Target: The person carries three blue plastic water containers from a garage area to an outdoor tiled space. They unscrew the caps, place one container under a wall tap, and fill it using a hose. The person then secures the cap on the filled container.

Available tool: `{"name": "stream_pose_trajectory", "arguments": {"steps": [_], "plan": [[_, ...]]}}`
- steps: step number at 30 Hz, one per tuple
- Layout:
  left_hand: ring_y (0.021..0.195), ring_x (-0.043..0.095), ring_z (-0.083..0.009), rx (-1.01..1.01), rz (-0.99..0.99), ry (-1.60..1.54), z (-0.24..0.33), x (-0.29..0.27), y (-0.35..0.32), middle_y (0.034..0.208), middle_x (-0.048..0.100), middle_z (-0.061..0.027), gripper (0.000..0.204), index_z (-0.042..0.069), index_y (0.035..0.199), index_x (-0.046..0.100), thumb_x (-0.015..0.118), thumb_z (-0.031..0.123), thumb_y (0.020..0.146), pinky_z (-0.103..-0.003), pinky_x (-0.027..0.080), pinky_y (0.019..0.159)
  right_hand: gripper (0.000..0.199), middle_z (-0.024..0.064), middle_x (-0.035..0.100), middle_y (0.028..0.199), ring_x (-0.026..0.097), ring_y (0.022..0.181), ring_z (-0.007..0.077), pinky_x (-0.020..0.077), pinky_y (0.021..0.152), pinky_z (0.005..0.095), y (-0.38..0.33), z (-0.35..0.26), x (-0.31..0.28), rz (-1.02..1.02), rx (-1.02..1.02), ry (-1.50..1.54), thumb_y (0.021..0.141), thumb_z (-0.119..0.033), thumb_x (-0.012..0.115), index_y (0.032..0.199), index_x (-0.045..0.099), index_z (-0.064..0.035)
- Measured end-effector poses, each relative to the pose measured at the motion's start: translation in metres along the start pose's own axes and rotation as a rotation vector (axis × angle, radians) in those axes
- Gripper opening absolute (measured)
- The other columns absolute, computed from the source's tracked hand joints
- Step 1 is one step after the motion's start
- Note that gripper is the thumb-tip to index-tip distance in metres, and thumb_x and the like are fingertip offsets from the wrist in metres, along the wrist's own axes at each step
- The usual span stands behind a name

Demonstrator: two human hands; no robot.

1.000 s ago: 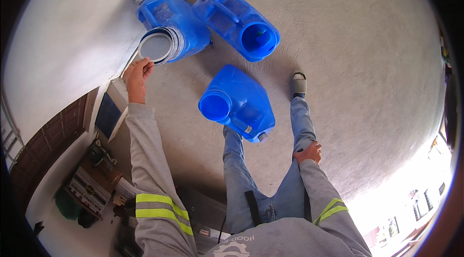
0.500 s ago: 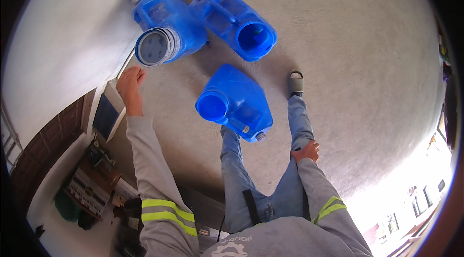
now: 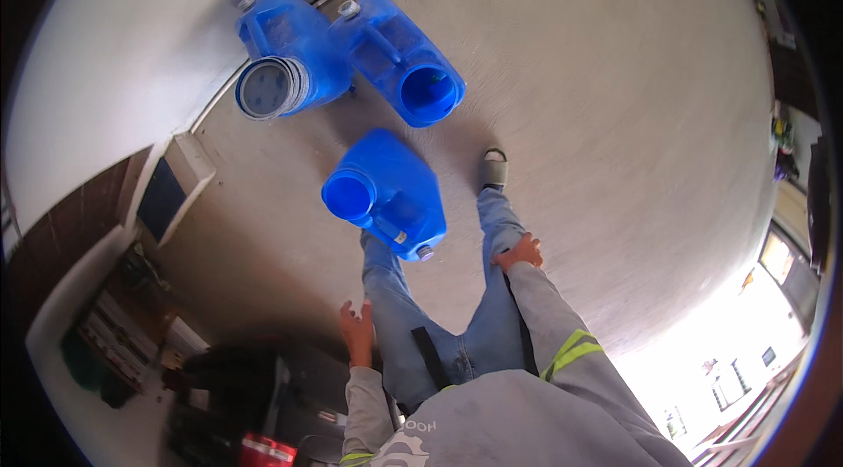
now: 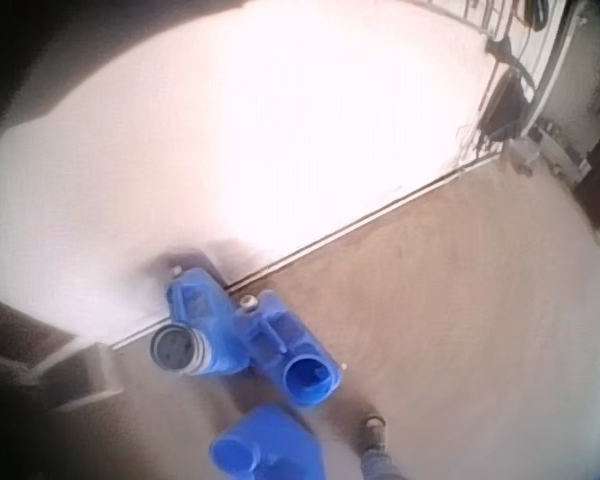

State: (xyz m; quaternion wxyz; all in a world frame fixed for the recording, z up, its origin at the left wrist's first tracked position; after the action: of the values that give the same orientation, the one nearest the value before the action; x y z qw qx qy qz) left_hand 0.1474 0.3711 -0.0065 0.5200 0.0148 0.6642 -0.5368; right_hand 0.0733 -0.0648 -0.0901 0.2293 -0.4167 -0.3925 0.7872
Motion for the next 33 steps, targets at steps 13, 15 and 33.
{"name": "stream_pose_trajectory", "arguments": {"steps": [13,15,33], "plan": [[0.11,0.059,-0.0424,-0.274,-0.175,0.189,-0.01,0.084,-0.001,0.122,0.056,-0.0219,0.097,0.011,0.14,0.038,0.084,0.05,0.064,-0.05,0.049,0.093,0.094,0.0204,0.048,0.135,0.057,0.119,0.0358,0.0488,0.098,0.0452,-0.014,-0.016,0.017,0.041,-0.014,-0.244,0.068,-0.062,0.075,0.136,0.041,-0.0063],[0.108,0.061,-0.0413,-0.288,-0.178,0.181,-0.015,0.08,0.003,0.121,0.057,-0.0207,0.093,0.011,0.137,0.041,0.084,0.049,0.064,-0.049,0.05,0.092,0.094,0.0227,0.048,0.135,0.057,0.119,0.0378,0.0485,0.098,0.0461,-0.02,-0.019,0.024,0.041,-0.032,-0.266,0.071,-0.066,0.072,0.136,0.042,-0.0046],[0.113,0.055,-0.0416,-0.335,-0.263,-0.034,-0.03,0.082,0.024,0.129,0.046,-0.0216,0.086,0.012,0.14,0.037,0.079,0.042,0.07,-0.052,0.049,0.09,0.081,0.0281,0.055,0.132,0.054,0.125,0.0363,0.0439,0.103,0.0432,-0.072,-0.214,0.078,-0.044,-0.861,0.122,0.081,-0.047,0.075,0.136,0.047,0.0068]]}}
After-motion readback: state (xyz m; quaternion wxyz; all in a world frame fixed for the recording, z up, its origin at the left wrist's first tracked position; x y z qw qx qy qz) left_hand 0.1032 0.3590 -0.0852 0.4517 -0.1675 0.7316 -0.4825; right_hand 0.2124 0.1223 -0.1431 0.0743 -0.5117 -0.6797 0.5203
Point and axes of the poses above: each hand's wrist, its own y-axis towards the middle knuckle, its own x-axis out of the palm, z = x × y, the point moved 7 cm from there along y, towards the middle knuckle
